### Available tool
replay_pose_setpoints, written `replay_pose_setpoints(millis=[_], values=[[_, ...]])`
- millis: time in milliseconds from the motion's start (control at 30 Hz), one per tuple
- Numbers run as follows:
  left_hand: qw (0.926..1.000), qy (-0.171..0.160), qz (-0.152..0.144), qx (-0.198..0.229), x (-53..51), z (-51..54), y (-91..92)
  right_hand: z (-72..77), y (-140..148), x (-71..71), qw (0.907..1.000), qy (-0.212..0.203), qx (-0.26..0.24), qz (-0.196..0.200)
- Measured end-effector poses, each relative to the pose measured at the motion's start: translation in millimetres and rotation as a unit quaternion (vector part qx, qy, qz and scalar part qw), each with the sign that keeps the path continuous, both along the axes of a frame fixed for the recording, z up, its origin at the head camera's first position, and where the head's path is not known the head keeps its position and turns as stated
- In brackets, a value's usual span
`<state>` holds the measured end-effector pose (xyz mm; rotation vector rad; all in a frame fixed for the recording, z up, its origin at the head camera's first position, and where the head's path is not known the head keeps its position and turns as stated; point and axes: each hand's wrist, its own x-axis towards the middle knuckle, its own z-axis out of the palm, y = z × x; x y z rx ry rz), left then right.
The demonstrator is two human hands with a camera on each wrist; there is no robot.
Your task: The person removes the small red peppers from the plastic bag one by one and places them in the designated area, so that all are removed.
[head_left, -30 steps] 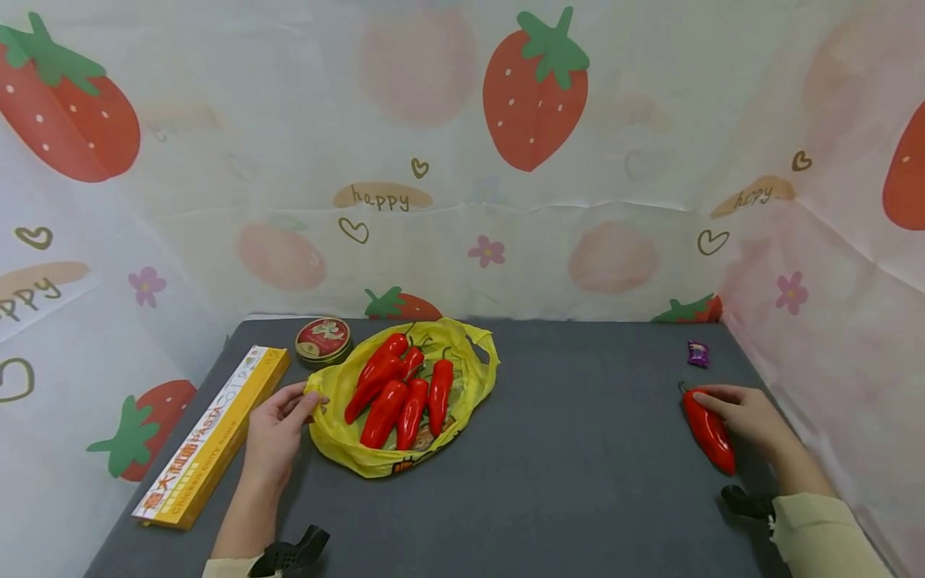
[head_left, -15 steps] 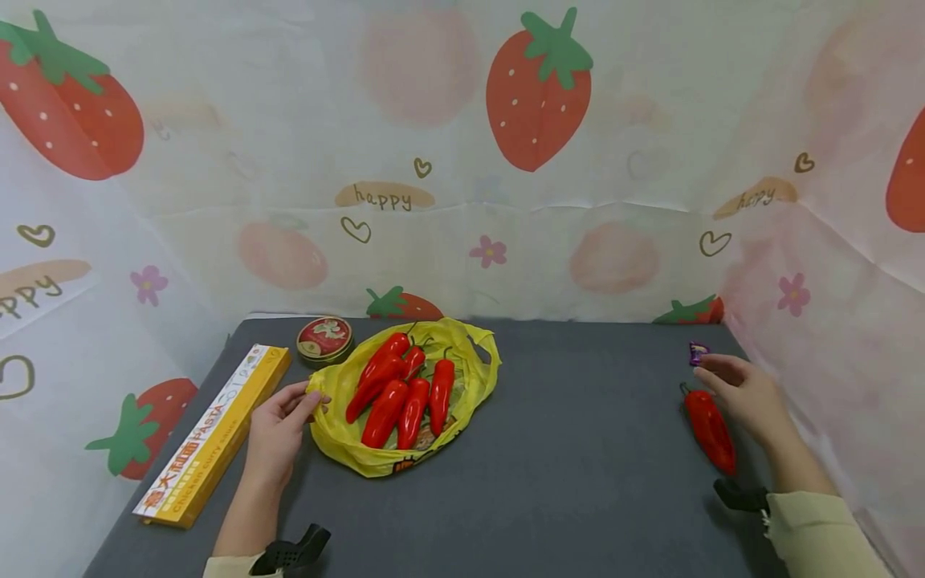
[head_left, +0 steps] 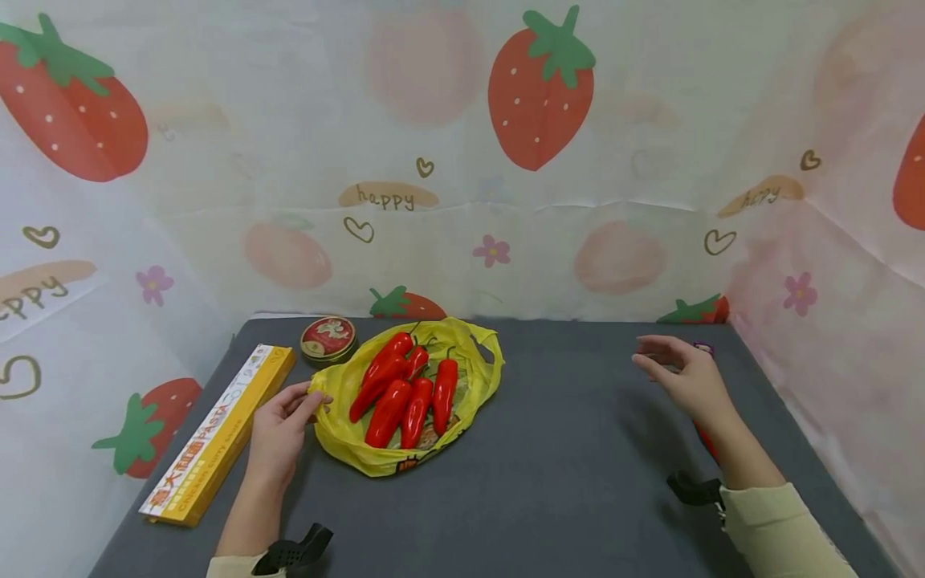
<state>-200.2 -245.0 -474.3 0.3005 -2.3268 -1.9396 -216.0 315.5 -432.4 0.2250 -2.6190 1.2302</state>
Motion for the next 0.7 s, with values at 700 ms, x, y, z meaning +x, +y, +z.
replay_pose_setpoints(millis=[700], values=[[0.9999,-0.008,-0.008,-0.002,-2.3,-4.3,-1.1,1.7,-109,-18.2,0.9929,-0.025,-0.057,0.101]])
